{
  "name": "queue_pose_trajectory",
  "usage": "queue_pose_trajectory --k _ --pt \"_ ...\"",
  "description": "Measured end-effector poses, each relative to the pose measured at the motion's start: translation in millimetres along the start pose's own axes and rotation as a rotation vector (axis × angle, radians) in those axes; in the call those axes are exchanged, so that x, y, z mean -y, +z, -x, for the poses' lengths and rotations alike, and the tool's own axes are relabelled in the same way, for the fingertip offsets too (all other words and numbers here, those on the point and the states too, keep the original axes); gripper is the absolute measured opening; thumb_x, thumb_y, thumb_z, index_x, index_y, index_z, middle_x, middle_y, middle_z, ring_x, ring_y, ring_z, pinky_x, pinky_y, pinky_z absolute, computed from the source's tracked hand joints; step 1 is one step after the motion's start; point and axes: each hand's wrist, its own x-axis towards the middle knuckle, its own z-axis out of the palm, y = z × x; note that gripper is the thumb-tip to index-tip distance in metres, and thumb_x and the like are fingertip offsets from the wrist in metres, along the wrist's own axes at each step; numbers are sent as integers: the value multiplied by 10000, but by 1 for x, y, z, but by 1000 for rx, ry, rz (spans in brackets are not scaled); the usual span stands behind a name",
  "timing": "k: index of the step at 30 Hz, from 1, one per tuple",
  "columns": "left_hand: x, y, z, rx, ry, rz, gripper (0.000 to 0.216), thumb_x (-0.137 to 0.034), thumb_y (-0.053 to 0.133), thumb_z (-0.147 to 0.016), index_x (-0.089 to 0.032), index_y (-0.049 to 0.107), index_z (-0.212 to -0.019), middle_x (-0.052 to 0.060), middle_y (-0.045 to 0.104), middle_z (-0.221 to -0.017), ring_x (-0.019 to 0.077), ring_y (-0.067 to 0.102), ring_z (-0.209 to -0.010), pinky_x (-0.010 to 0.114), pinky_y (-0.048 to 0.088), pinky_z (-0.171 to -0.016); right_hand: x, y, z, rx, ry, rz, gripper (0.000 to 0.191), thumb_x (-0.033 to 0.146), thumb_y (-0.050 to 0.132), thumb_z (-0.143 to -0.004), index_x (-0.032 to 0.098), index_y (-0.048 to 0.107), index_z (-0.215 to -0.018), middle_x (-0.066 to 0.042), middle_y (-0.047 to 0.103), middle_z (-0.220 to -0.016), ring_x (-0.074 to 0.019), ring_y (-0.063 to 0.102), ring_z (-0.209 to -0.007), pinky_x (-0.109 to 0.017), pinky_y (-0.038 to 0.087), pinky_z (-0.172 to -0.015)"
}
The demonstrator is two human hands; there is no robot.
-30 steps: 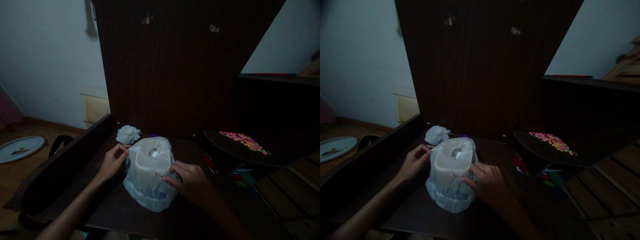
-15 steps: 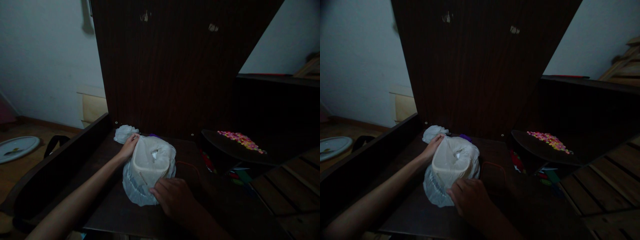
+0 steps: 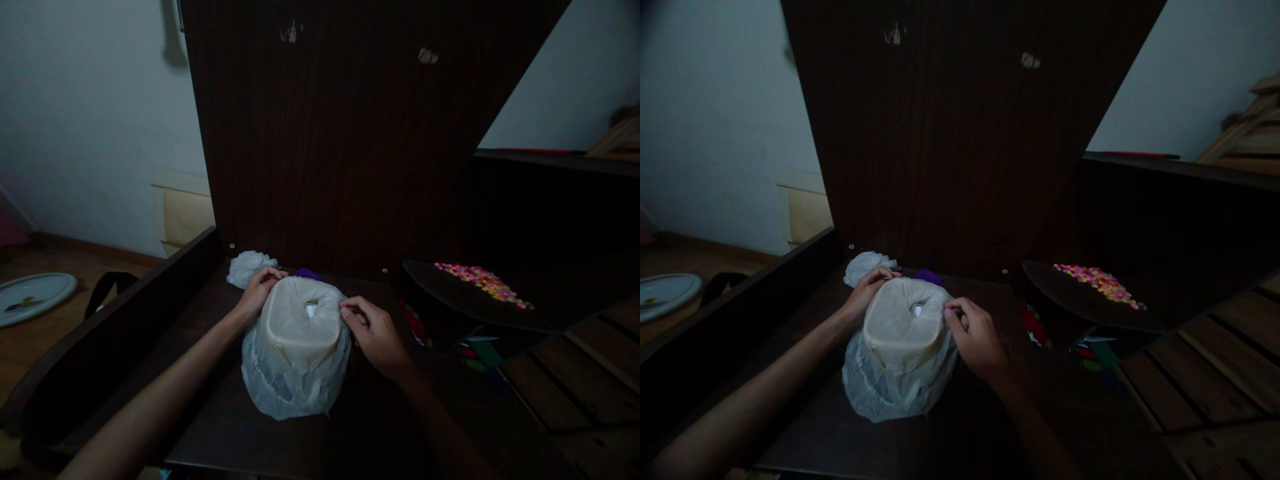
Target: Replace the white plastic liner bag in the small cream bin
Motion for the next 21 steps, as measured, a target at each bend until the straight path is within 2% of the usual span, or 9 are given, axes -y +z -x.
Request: queue_pose_trajectory --k 2,3,4,7,9,11,13,17,21 --pt "-16 -5 11 -88 106 -35 100 -258 606 -715 -202 611 -798 49 692 -1056 239 626 -1075 348 506 -896 -8 1 -5 35 91 -113 347 464 486 -941 174 661 -1019 -35 639 -808 -108 483 -506 -245 360 -467" --pt "-26 -7 19 -124 229 -118 126 -257 586 -771 -205 637 -874 57 686 -1085 249 616 -1104 375 497 -931 -12 1 -8 48 124 -159 383 492 492 -931 174 650 -1074 -39 643 -852 -98 477 -491 -240 351 -445" --pt "-38 -9 29 -91 346 -229 146 -267 592 -815 -206 659 -930 66 685 -1088 256 614 -1098 395 491 -946 -15 1 -11 56 144 -195 419 512 504 -919 177 636 -1132 -41 641 -884 -91 470 -480 -235 348 -430" --pt "-73 -6 63 238 652 -564 187 -308 611 -917 -213 711 -1043 82 691 -1105 258 615 -1080 424 479 -983 -21 2 -25 91 142 -256 477 517 543 -891 181 612 -1223 -19 622 -841 -92 472 -492 -227 367 -439" --pt "-87 1 84 432 809 -725 245 -326 677 -906 -230 707 -1129 87 688 -1154 264 601 -1105 418 487 -982 -21 3 -34 138 107 -261 413 503 549 -892 170 664 -1106 -5 605 -744 -113 502 -541 -234 401 -489" --pt "-90 8 99 519 896 -843 275 -329 700 -904 -216 695 -1154 95 694 -1151 268 599 -1100 414 504 -960 -19 3 -42 148 69 -252 358 493 550 -892 164 688 -928 -6 597 -692 -133 533 -600 -250 431 -552" --pt "-85 14 107 536 975 -919 192 -257 631 -949 -195 690 -1121 104 707 -1120 261 607 -1069 406 520 -917 -18 3 -49 110 49 -241 343 488 558 -883 167 670 -835 -8 598 -679 -142 544 -626 -259 439 -583" --pt "-70 13 114 494 1118 -909 230 -96 480 -980 -161 649 -1121 134 719 -1103 239 632 -983 388 535 -827 -22 0 -61 29 49 -221 334 496 571 -865 174 656 -833 -2 601 -661 -149 545 -612 -261 426 -575" --pt "-67 3 123 485 1138 -822 235 -58 550 -909 -160 641 -1100 132 724 -1078 236 647 -979 393 549 -828 -32 2 -73 -39 30 -142 321 469 562 -858 172 681 -829 -12 627 -670 -156 554 -624 -267 408 -592"
